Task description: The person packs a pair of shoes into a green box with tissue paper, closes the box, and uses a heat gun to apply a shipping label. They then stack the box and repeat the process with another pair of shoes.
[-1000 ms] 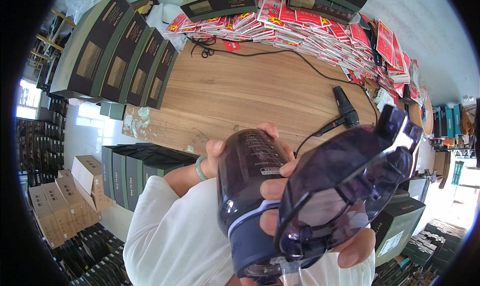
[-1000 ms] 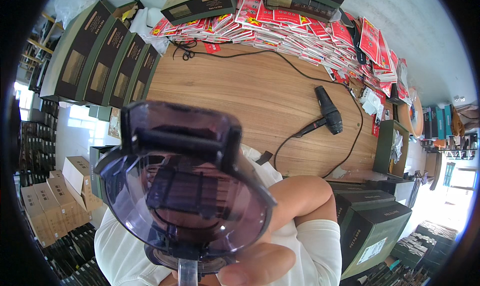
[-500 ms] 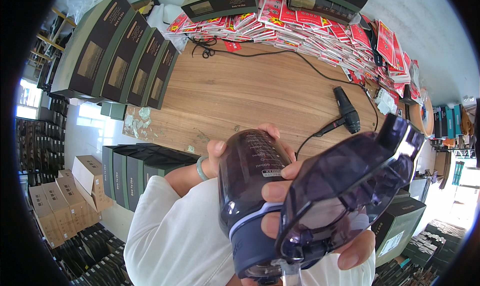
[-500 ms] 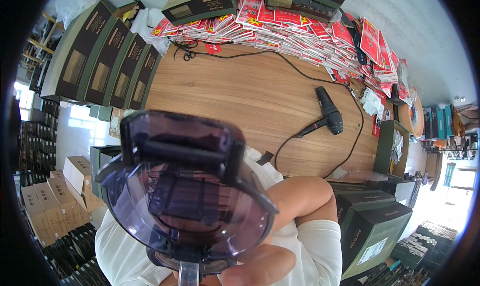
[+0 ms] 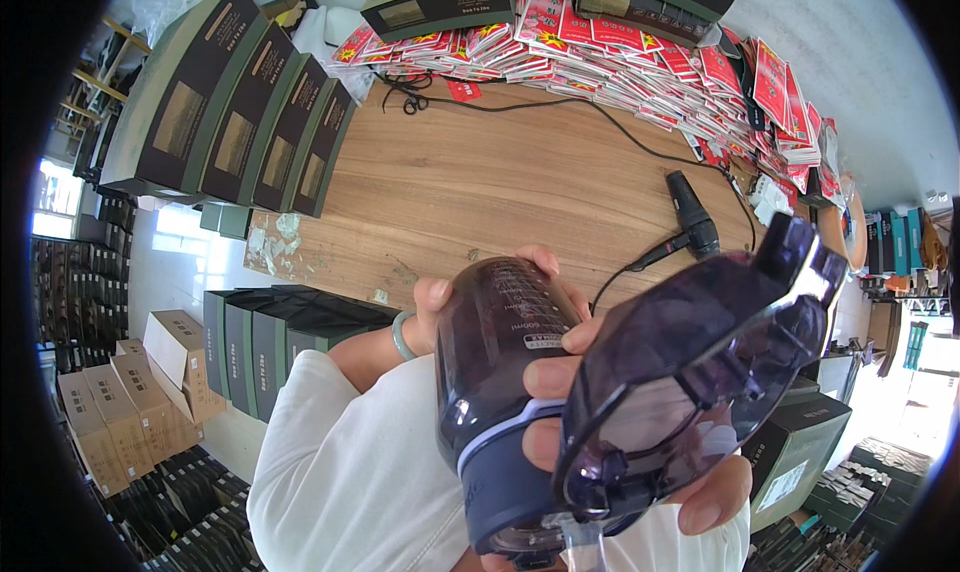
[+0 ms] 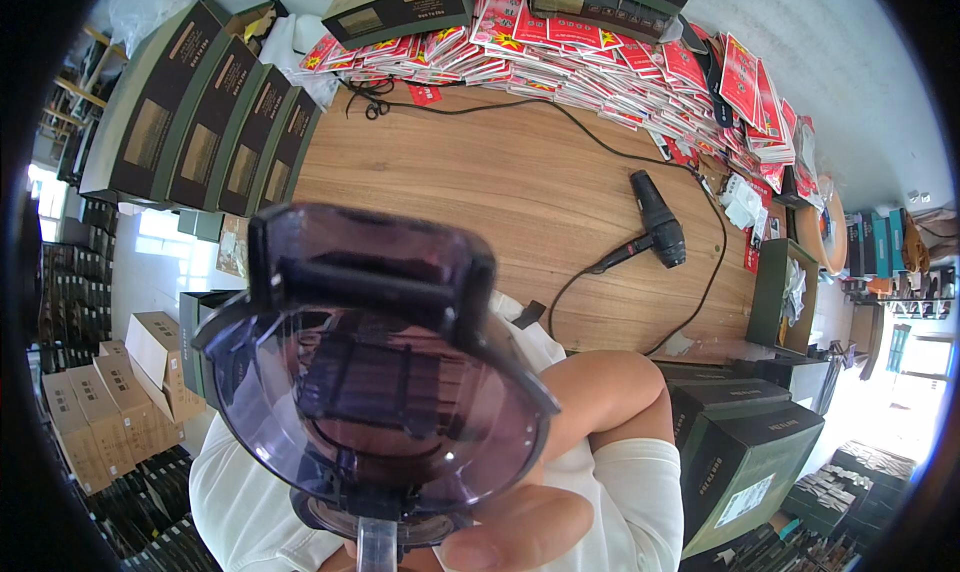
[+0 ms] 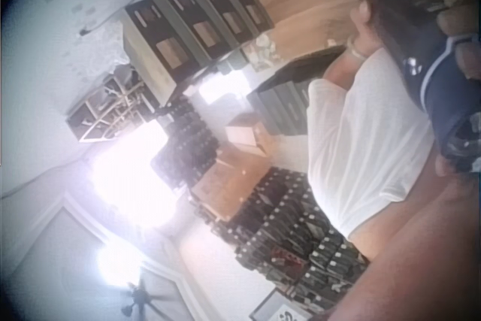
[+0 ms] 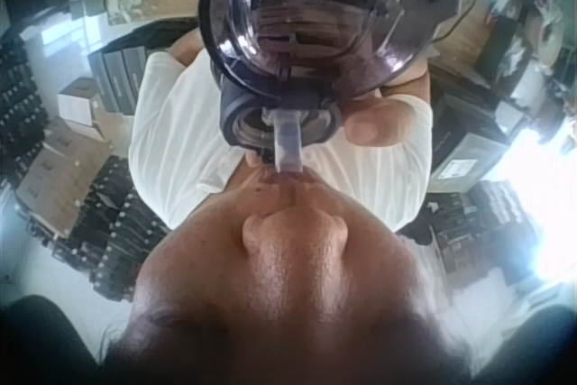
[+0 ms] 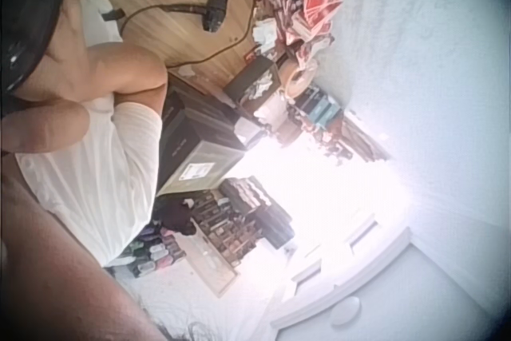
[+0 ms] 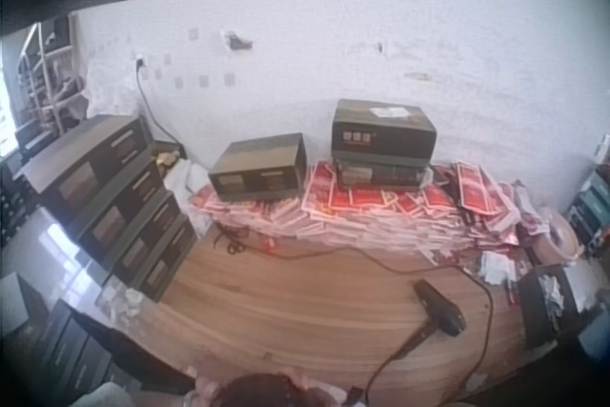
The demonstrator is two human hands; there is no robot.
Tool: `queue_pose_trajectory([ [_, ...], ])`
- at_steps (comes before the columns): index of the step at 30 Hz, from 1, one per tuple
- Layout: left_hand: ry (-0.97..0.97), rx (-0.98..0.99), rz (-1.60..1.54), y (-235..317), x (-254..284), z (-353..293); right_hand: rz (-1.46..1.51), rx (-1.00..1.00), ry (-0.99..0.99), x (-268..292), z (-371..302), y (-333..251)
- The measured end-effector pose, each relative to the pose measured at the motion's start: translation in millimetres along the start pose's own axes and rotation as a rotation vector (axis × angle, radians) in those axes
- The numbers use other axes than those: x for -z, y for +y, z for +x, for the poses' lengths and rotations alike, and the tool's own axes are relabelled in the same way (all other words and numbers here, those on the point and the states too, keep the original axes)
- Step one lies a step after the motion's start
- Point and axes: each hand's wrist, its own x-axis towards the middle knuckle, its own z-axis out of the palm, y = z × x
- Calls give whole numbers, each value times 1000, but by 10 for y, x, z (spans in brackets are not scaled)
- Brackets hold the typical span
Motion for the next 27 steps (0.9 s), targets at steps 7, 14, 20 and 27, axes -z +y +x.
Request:
queue_pose_trajectory([
  [7,23,16,-31,13,-16,-8,-59,130,-27,-45,31,147],
  [14,20,21,-36,23,-57,25,-212,137,-255,275,23,135],
  [20,10,3,-58,16,-95,33,-150,65,-99,99,-65,119],
  [27,20,20,26,40,-48,25,-103,-52,4,-82,-71,2],
])
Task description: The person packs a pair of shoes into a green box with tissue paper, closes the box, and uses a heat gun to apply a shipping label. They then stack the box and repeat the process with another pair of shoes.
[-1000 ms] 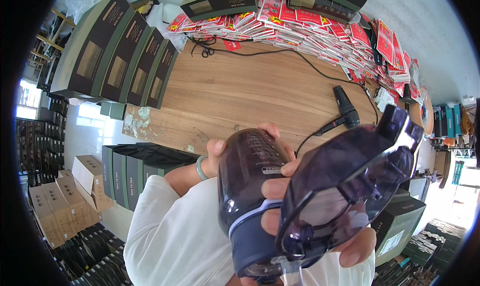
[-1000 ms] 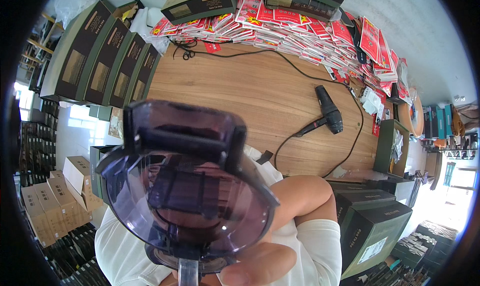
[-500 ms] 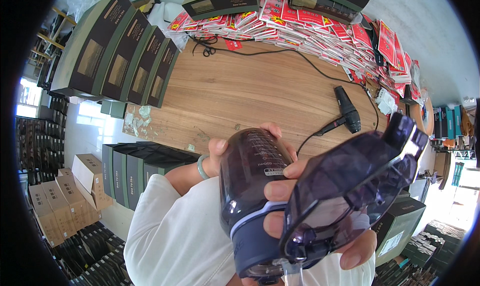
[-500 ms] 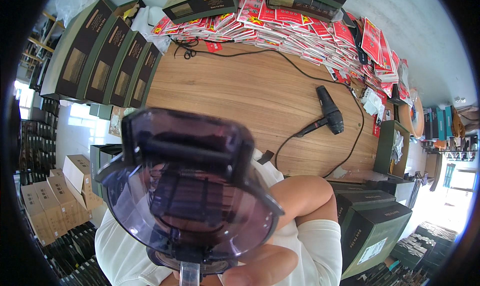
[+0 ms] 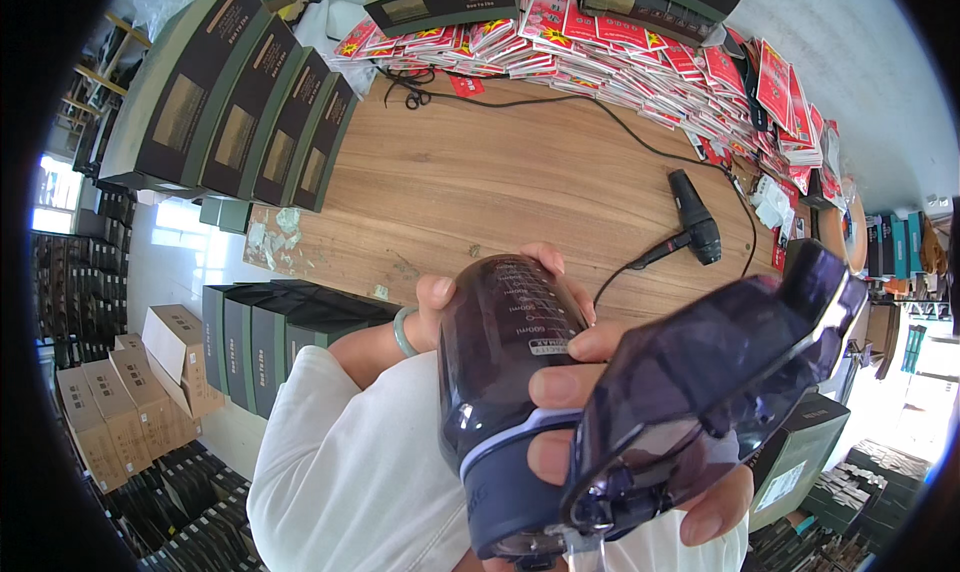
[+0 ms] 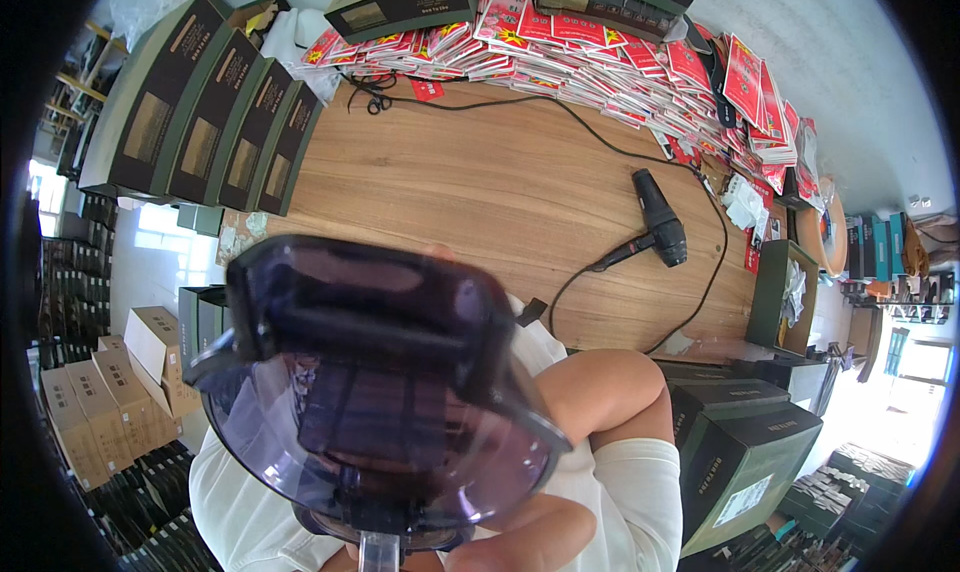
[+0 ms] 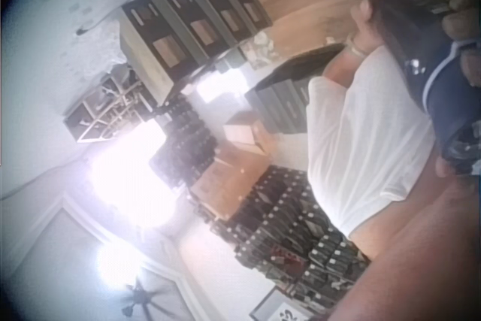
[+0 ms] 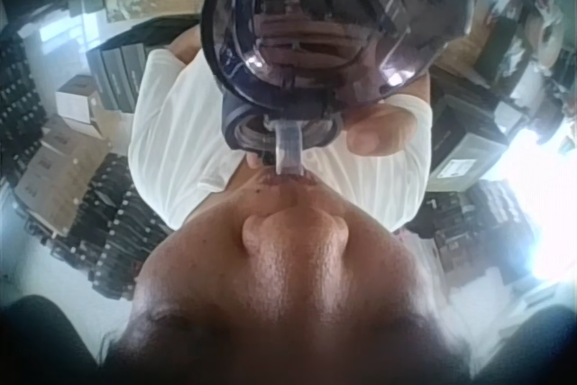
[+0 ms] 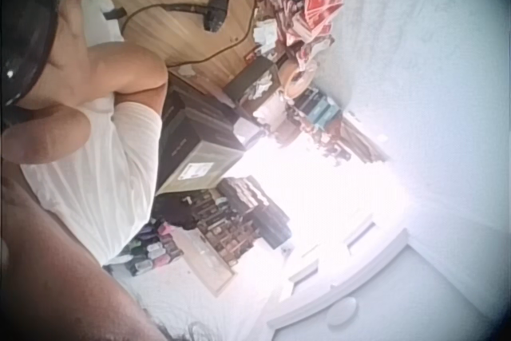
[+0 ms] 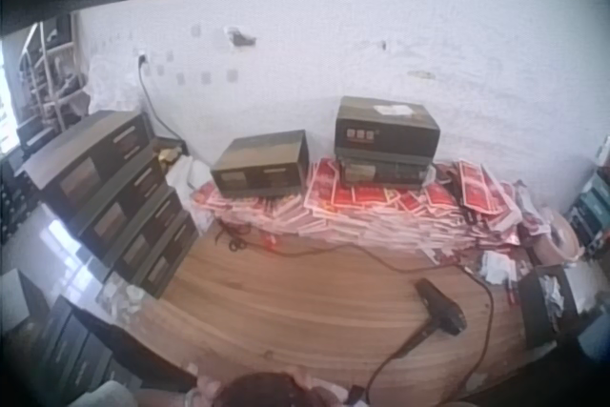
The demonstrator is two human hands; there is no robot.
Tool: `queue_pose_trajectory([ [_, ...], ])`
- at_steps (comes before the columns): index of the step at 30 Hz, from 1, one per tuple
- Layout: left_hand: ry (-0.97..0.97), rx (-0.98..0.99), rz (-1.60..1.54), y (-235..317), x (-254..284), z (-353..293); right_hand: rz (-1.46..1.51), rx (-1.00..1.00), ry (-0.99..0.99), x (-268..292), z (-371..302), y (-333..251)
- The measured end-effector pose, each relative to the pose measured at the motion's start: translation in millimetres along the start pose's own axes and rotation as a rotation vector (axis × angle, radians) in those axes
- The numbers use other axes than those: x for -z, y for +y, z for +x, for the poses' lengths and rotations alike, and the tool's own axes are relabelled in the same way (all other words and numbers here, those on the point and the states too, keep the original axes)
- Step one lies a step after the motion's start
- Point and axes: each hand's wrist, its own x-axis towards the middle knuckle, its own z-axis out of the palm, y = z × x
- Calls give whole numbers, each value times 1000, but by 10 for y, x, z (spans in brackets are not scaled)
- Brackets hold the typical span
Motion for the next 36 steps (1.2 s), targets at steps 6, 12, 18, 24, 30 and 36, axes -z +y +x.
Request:
queue_pose_trajectory([
  [6,10,-1,-10,-1,-10,-14,67,-34,-39,44,5,-36],
  [12,34,9,-66,-10,-39,-14,-35,-39,-46,113,-29,-9],
  [18,16,3,-63,1,-32,-9,90,-23,-25,6,2,2],
  [24,32,9,-32,8,-40,-16,-69,-173,89,-184,15,-209],
  [30,-8,-4,13,2,21,-21,-252,143,-19,106,-63,171],
  [36,-15,-5,-1,9,21,-12,-155,33,86,-139,35,27],
])
